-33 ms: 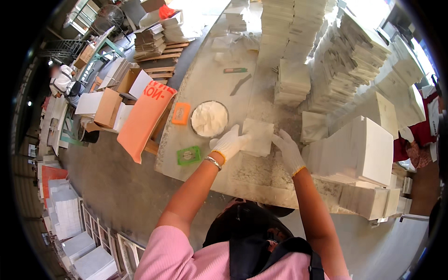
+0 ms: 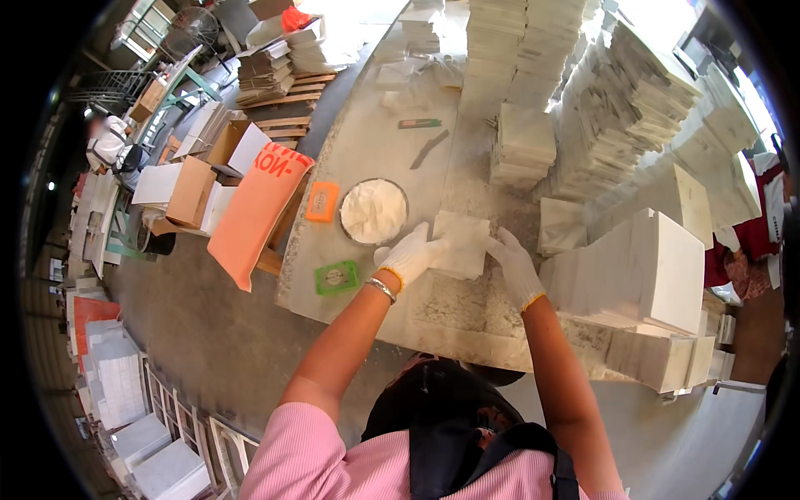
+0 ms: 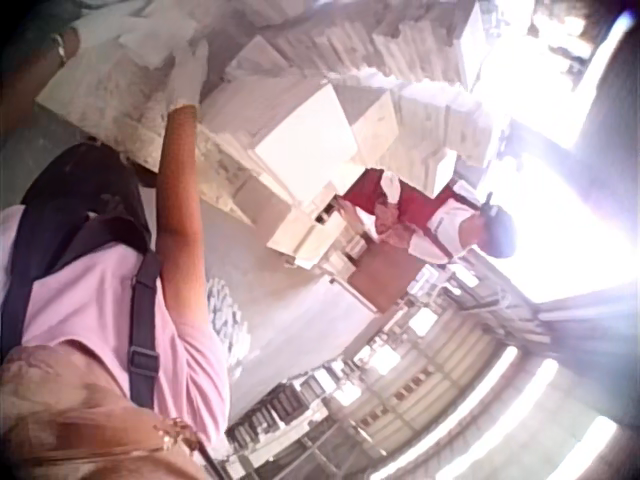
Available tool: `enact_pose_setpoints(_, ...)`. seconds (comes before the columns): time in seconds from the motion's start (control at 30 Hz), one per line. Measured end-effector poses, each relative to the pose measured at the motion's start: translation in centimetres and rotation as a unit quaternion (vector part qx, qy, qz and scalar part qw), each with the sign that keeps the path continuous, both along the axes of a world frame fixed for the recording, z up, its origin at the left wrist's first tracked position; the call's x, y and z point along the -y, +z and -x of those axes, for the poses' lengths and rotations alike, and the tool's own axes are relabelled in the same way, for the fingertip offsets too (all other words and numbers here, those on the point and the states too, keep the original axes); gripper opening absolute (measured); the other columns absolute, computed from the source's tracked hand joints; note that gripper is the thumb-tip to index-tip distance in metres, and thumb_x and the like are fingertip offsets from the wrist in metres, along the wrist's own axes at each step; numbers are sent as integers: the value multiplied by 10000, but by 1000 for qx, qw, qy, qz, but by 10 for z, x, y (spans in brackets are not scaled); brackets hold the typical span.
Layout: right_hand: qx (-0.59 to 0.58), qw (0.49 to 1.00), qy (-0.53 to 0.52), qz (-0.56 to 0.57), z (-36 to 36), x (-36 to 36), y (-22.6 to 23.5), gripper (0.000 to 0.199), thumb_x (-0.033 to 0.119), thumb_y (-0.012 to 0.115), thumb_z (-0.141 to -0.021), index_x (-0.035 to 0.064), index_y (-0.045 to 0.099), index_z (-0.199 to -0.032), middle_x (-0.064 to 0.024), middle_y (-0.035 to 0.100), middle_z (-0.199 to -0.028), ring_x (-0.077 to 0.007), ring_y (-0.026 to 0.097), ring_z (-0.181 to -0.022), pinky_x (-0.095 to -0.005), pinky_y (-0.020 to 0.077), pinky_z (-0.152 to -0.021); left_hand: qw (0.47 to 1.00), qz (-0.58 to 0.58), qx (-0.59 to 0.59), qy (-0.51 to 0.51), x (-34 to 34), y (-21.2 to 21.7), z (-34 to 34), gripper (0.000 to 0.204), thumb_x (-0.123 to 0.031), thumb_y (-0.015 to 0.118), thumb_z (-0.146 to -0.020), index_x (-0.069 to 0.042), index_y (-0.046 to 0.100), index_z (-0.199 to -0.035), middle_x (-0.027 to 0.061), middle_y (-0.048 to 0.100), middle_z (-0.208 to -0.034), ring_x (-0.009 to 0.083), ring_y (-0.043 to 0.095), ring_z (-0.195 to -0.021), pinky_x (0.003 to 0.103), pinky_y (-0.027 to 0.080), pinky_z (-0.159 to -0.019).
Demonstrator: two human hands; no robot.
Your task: The person repeatedly picks up small white rectangular blocks from a table, rubs their edges together, and stacks them into neat piles. The person also moves stacks of blocks to a nearby rack and returns to continue stacking at the table.
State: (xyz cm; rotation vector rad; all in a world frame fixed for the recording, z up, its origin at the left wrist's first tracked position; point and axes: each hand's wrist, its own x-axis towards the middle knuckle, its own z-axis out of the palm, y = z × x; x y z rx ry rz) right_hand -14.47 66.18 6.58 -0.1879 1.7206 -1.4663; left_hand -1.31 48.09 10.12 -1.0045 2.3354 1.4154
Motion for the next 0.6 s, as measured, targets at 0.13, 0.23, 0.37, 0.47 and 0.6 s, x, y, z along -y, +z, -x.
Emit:
enact_pose_setpoints(0.13,36,999,13,25,-3,20,-24,597,285,641,-951,48,471,-1472,-53,600,-1284,-134,566,-1130,-281,471,-917,998,-13,-67,-12,12,-60,-1,778,-497,594,-871,38,443,-1414,245,609,-1313,350,579,-1226,386,439,-1015)
enact_pose_setpoints(0.23,47,998,1,33,-10,28,-9,525,241,644,-949,49,517,-1421,-40,611,-1217,-111,554,-1105,-259,464,-914,997,-10,-72,-15,14,-64,0,757,-469,602,-873,26,444,-1423,227,622,-1301,347,595,-1197,390,459,-995)
enact_pose_setpoints(0.37,90,994,20,54,-2,23,-3,467,231,647,-952,57,543,-1373,-22,609,-1178,-100,555,-1072,-250,471,-893,991,-58,-116,-6,15,-56,0,747,-458,610,-872,7,447,-1434,222,632,-1283,345,605,-1180,386,471,-981)
enact_pose_setpoints(0.47,25,997,32,66,-5,24,-7,483,231,650,-950,64,530,-1387,-23,608,-1157,-100,557,-1053,-252,475,-891,992,-75,-98,-2,17,-63,0,724,-427,627,-869,0,458,-1429,222,637,-1273,340,607,-1175,378,472,-979)
enact_pose_setpoints(0.6,31,996,33,83,-4,26,-13,516,233,645,-945,58,508,-1411,-29,596,-1194,-108,544,-1091,-256,469,-915,985,-100,-136,23,15,-67,1,665,-375,643,-870,5,488,-1393,229,639,-1256,347,610,-1157,382,473,-967)
